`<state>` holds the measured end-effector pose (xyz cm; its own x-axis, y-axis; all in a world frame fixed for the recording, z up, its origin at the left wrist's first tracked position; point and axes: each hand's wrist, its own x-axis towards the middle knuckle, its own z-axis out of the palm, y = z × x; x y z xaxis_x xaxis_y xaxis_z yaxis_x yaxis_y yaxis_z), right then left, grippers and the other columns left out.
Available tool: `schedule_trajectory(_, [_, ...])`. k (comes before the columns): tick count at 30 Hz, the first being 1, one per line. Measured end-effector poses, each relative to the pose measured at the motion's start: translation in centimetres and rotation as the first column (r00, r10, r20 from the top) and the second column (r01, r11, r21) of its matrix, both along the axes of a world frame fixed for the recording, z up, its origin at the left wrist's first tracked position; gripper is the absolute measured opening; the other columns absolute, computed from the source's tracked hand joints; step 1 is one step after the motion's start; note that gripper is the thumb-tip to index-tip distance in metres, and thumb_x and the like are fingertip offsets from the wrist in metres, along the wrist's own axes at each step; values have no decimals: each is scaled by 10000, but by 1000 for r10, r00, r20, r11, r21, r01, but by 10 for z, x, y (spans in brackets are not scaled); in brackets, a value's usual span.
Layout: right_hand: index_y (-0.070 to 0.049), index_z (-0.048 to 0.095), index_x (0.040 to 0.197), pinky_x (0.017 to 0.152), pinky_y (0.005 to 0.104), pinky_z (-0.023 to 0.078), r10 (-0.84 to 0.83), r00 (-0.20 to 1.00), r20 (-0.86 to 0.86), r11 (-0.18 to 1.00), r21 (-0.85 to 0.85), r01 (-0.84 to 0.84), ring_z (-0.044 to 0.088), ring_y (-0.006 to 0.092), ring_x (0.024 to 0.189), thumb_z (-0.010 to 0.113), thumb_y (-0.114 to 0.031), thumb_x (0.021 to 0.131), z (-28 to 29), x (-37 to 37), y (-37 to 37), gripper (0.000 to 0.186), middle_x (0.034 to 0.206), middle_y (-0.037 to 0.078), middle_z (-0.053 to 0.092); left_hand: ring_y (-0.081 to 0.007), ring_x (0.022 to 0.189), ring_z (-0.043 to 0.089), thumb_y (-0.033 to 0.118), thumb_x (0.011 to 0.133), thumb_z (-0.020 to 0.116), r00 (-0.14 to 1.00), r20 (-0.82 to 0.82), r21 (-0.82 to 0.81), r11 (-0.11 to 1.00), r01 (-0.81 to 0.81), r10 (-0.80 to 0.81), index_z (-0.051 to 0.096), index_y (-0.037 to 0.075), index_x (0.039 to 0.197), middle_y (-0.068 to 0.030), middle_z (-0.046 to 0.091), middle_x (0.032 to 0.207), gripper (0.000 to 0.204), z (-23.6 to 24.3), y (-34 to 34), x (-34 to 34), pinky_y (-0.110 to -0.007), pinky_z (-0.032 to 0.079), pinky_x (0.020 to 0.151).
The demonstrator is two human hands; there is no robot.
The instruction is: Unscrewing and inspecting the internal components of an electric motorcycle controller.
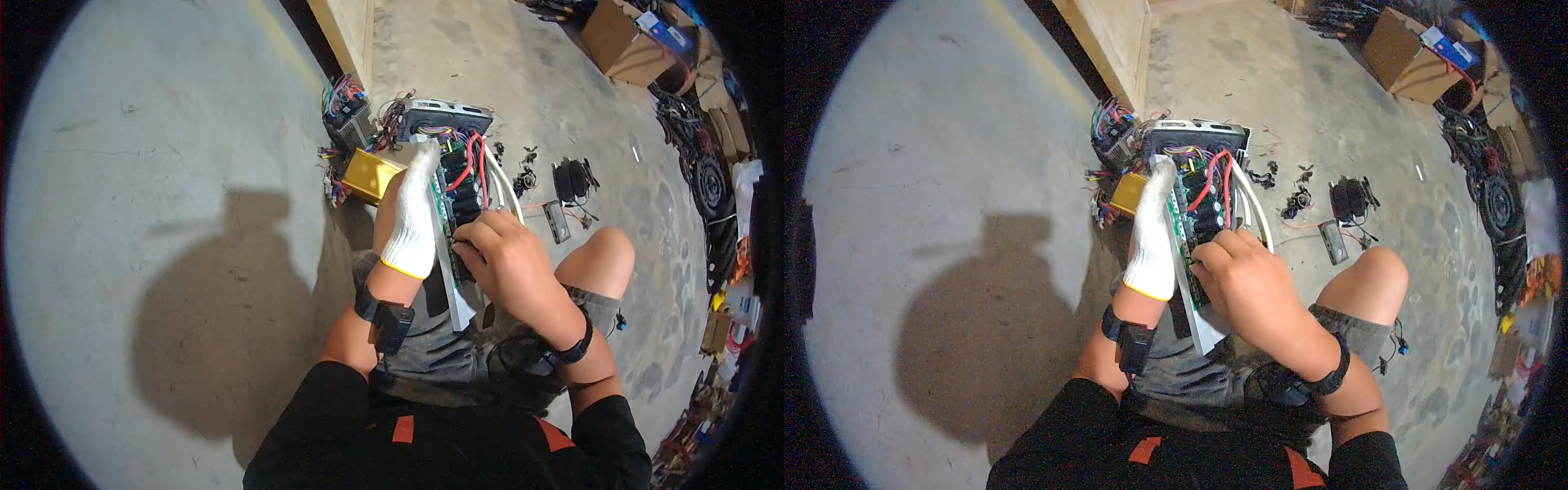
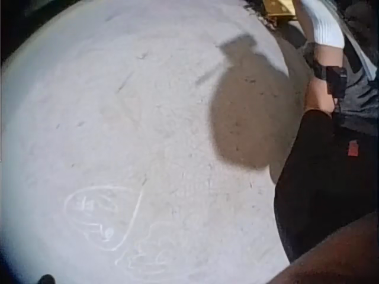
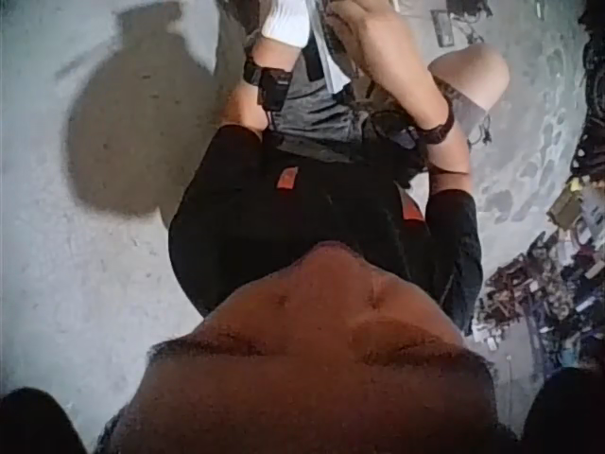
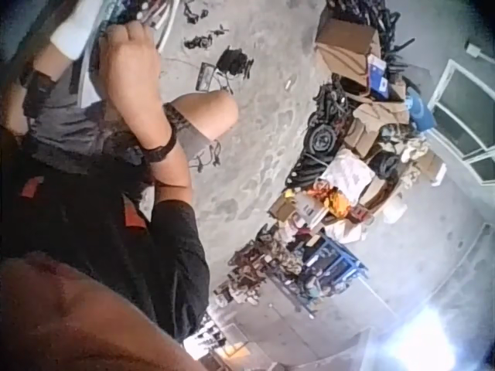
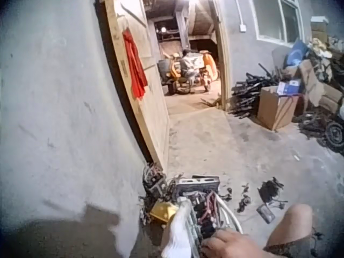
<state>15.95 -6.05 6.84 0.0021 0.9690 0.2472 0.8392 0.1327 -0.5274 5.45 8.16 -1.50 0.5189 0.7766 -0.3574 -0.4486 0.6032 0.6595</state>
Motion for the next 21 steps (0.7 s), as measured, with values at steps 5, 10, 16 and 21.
schedule_trajectory(5, [-56, 695, 1002, 764, 437, 560, -19, 999, -29, 999, -30, 18, 655, 343, 888, 753, -116, 879, 3, 1, 1, 148, 897, 117, 643, -219, 966, 753, 400, 1098, 537, 995, 94, -67, 997, -32, 38, 688, 73, 1295, -91, 762, 1157, 411, 6, -4, 2, -390, 633, 880])
schedule_trajectory(10, [-58, 683, 993, 755, 440, 557, 31, 999, -20, 999, 32, -31, 645, 341, 870, 750, -109, 878, -3, 1, 3, 142, 896, 117, 640, -224, 985, 752, 392, 1098, 534, 994, 78, -47, 997, -69, 72, 683, 69, 1303, -107, 755, 1182, 410, 1, -2, -1, -402, 633, 890])
schedule_trajectory(16, [-51, 689, 992, 760, 424, 557, 25, 999, 36, 999, 34, -26, 644, 328, 880, 761, -111, 858, -3, 1, 2, 164, 897, 110, 639, -217, 991, 753, 390, 1096, 544, 991, 130, -50, 999, 18, -11, 679, 69, 1313, -100, 757, 1180, 410, 7, -2, 1, -402, 633, 899])
schedule_trajectory(21, [-45, 689, 1004, 765, 420, 556, 55, 998, -2, 998, 26, -55, 641, 322, 892, 763, -117, 857, -3, 4, 3, 180, 899, 108, 641, -217, 991, 751, 405, 1097, 546, 999, 54, -19, 1000, -2, 3, 679, 72, 1321, -92, 758, 1182, 423, 5, -2, -1, -401, 632, 894])
